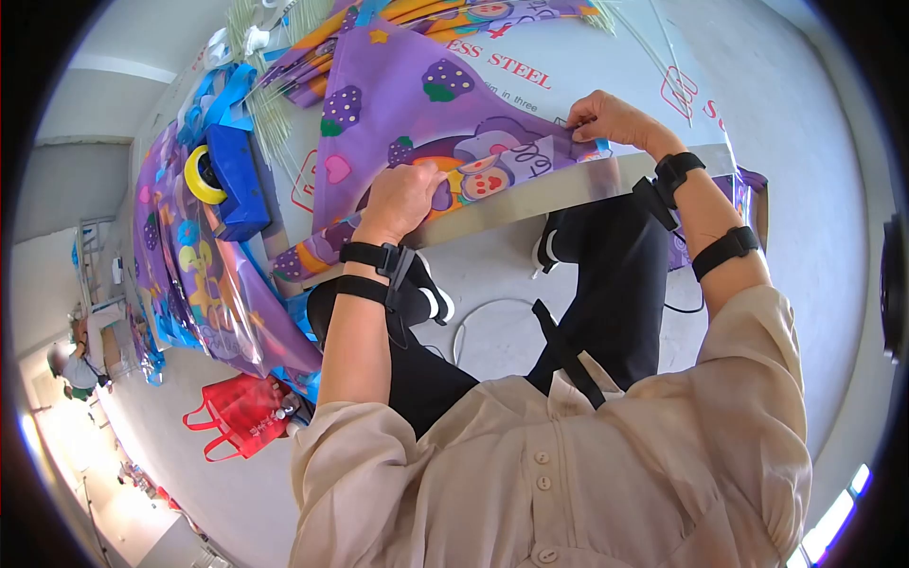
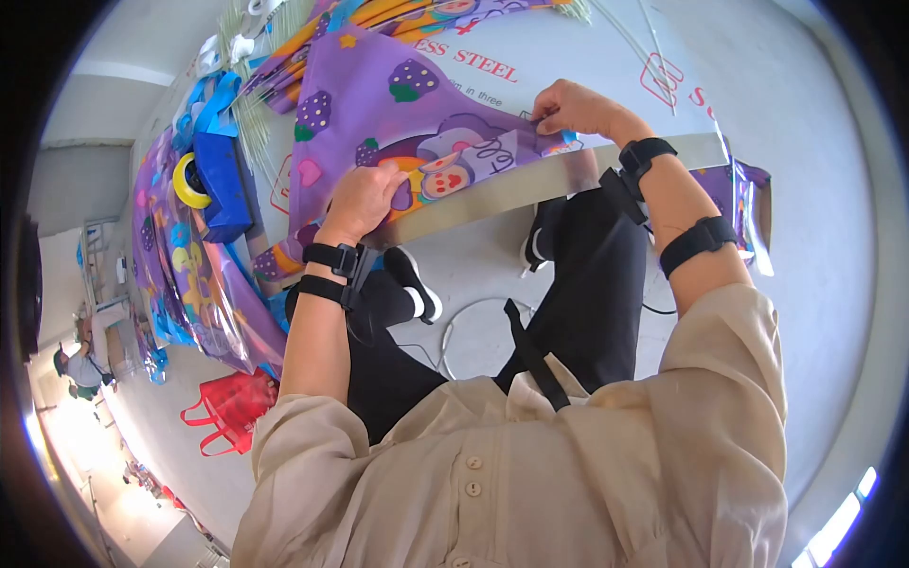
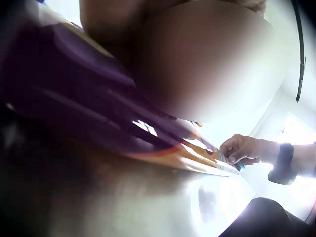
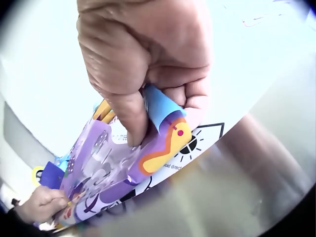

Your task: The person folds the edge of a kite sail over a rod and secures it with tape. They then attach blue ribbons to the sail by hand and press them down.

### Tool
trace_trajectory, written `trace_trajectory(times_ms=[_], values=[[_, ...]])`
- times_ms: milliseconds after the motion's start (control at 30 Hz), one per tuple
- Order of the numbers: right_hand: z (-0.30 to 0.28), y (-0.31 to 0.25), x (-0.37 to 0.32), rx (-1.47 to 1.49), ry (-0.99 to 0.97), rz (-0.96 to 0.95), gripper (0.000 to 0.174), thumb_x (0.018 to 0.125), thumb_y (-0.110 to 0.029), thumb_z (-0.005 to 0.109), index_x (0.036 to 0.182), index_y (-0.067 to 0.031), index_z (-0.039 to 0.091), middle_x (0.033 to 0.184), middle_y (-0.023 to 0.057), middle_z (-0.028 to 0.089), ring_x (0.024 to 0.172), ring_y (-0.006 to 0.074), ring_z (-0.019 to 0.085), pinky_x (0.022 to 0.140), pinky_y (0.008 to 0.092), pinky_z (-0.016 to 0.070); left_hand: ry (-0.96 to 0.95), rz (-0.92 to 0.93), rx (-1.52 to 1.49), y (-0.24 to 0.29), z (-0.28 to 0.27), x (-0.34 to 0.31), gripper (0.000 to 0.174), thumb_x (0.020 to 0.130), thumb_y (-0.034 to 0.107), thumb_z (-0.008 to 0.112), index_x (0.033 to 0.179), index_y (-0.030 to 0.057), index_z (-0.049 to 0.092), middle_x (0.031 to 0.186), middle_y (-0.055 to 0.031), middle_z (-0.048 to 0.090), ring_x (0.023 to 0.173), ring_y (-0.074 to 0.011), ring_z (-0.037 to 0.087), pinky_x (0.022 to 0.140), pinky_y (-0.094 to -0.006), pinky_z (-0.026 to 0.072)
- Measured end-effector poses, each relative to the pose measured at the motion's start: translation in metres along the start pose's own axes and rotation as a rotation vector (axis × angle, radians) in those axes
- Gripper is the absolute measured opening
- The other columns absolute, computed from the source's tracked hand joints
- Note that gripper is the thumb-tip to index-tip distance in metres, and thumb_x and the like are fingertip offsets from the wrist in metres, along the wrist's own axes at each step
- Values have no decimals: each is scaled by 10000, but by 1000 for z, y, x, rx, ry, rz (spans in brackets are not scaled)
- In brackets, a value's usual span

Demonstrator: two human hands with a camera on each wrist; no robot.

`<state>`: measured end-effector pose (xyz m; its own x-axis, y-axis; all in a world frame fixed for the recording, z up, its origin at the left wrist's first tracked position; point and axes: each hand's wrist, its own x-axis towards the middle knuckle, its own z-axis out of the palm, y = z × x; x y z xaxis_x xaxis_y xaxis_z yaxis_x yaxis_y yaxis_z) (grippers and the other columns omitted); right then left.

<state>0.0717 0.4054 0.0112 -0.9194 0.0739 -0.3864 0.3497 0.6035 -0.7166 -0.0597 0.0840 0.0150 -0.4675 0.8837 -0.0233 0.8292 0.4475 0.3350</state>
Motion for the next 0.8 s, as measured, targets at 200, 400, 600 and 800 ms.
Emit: trace_trajectory(times_ms=[200, 400, 600, 800], values=[[0, 0, -7, 34, 99, 84, 137, 774, -55, 683, 900, -1, 669, 722, 18, 617, 685, 95, 530, 654, 243, 437, 87, 13, 83, 8, 1, -5, 204, 875, 239, 578, 808, 50, 543, 731, -127, 614, 720, -321, 609, 599, -437, 463], [1, -34, -18, 12, 122, 417, 169, 760, -83, 690, 911, -14, 659, 841, 71, 637, 802, 162, 603, 740, 323, 494, 280, 89, 83, 7, 16, -4, 159, 783, 168, 653, 807, 64, 536, 794, -74, 553, 808, -267, 539, 681, -373, 465], [96, -94, -26, -572, 521, -609, 345, 744, -189, 668, 1060, -64, 607, 1236, 102, 540, 1246, 292, 433, 1043, 429, 342, 286, 122, 112, 7, 13, -3, 191, 753, 175, 671, 814, 56, 535, 795, -82, 560, 817, -279, 557, 692, -379, 471], [169, -95, -20, -605, 434, -402, 622, 851, -313, 577, 1403, -141, 347, 1481, 72, 301, 1388, 232, 237, 1138, 463, 119, 378, 7, 56, 10, 22, -10, 155, 742, 88, 659, 824, 36, 538, 821, -120, 557, 853, -318, 549, 744, -395, 468]])
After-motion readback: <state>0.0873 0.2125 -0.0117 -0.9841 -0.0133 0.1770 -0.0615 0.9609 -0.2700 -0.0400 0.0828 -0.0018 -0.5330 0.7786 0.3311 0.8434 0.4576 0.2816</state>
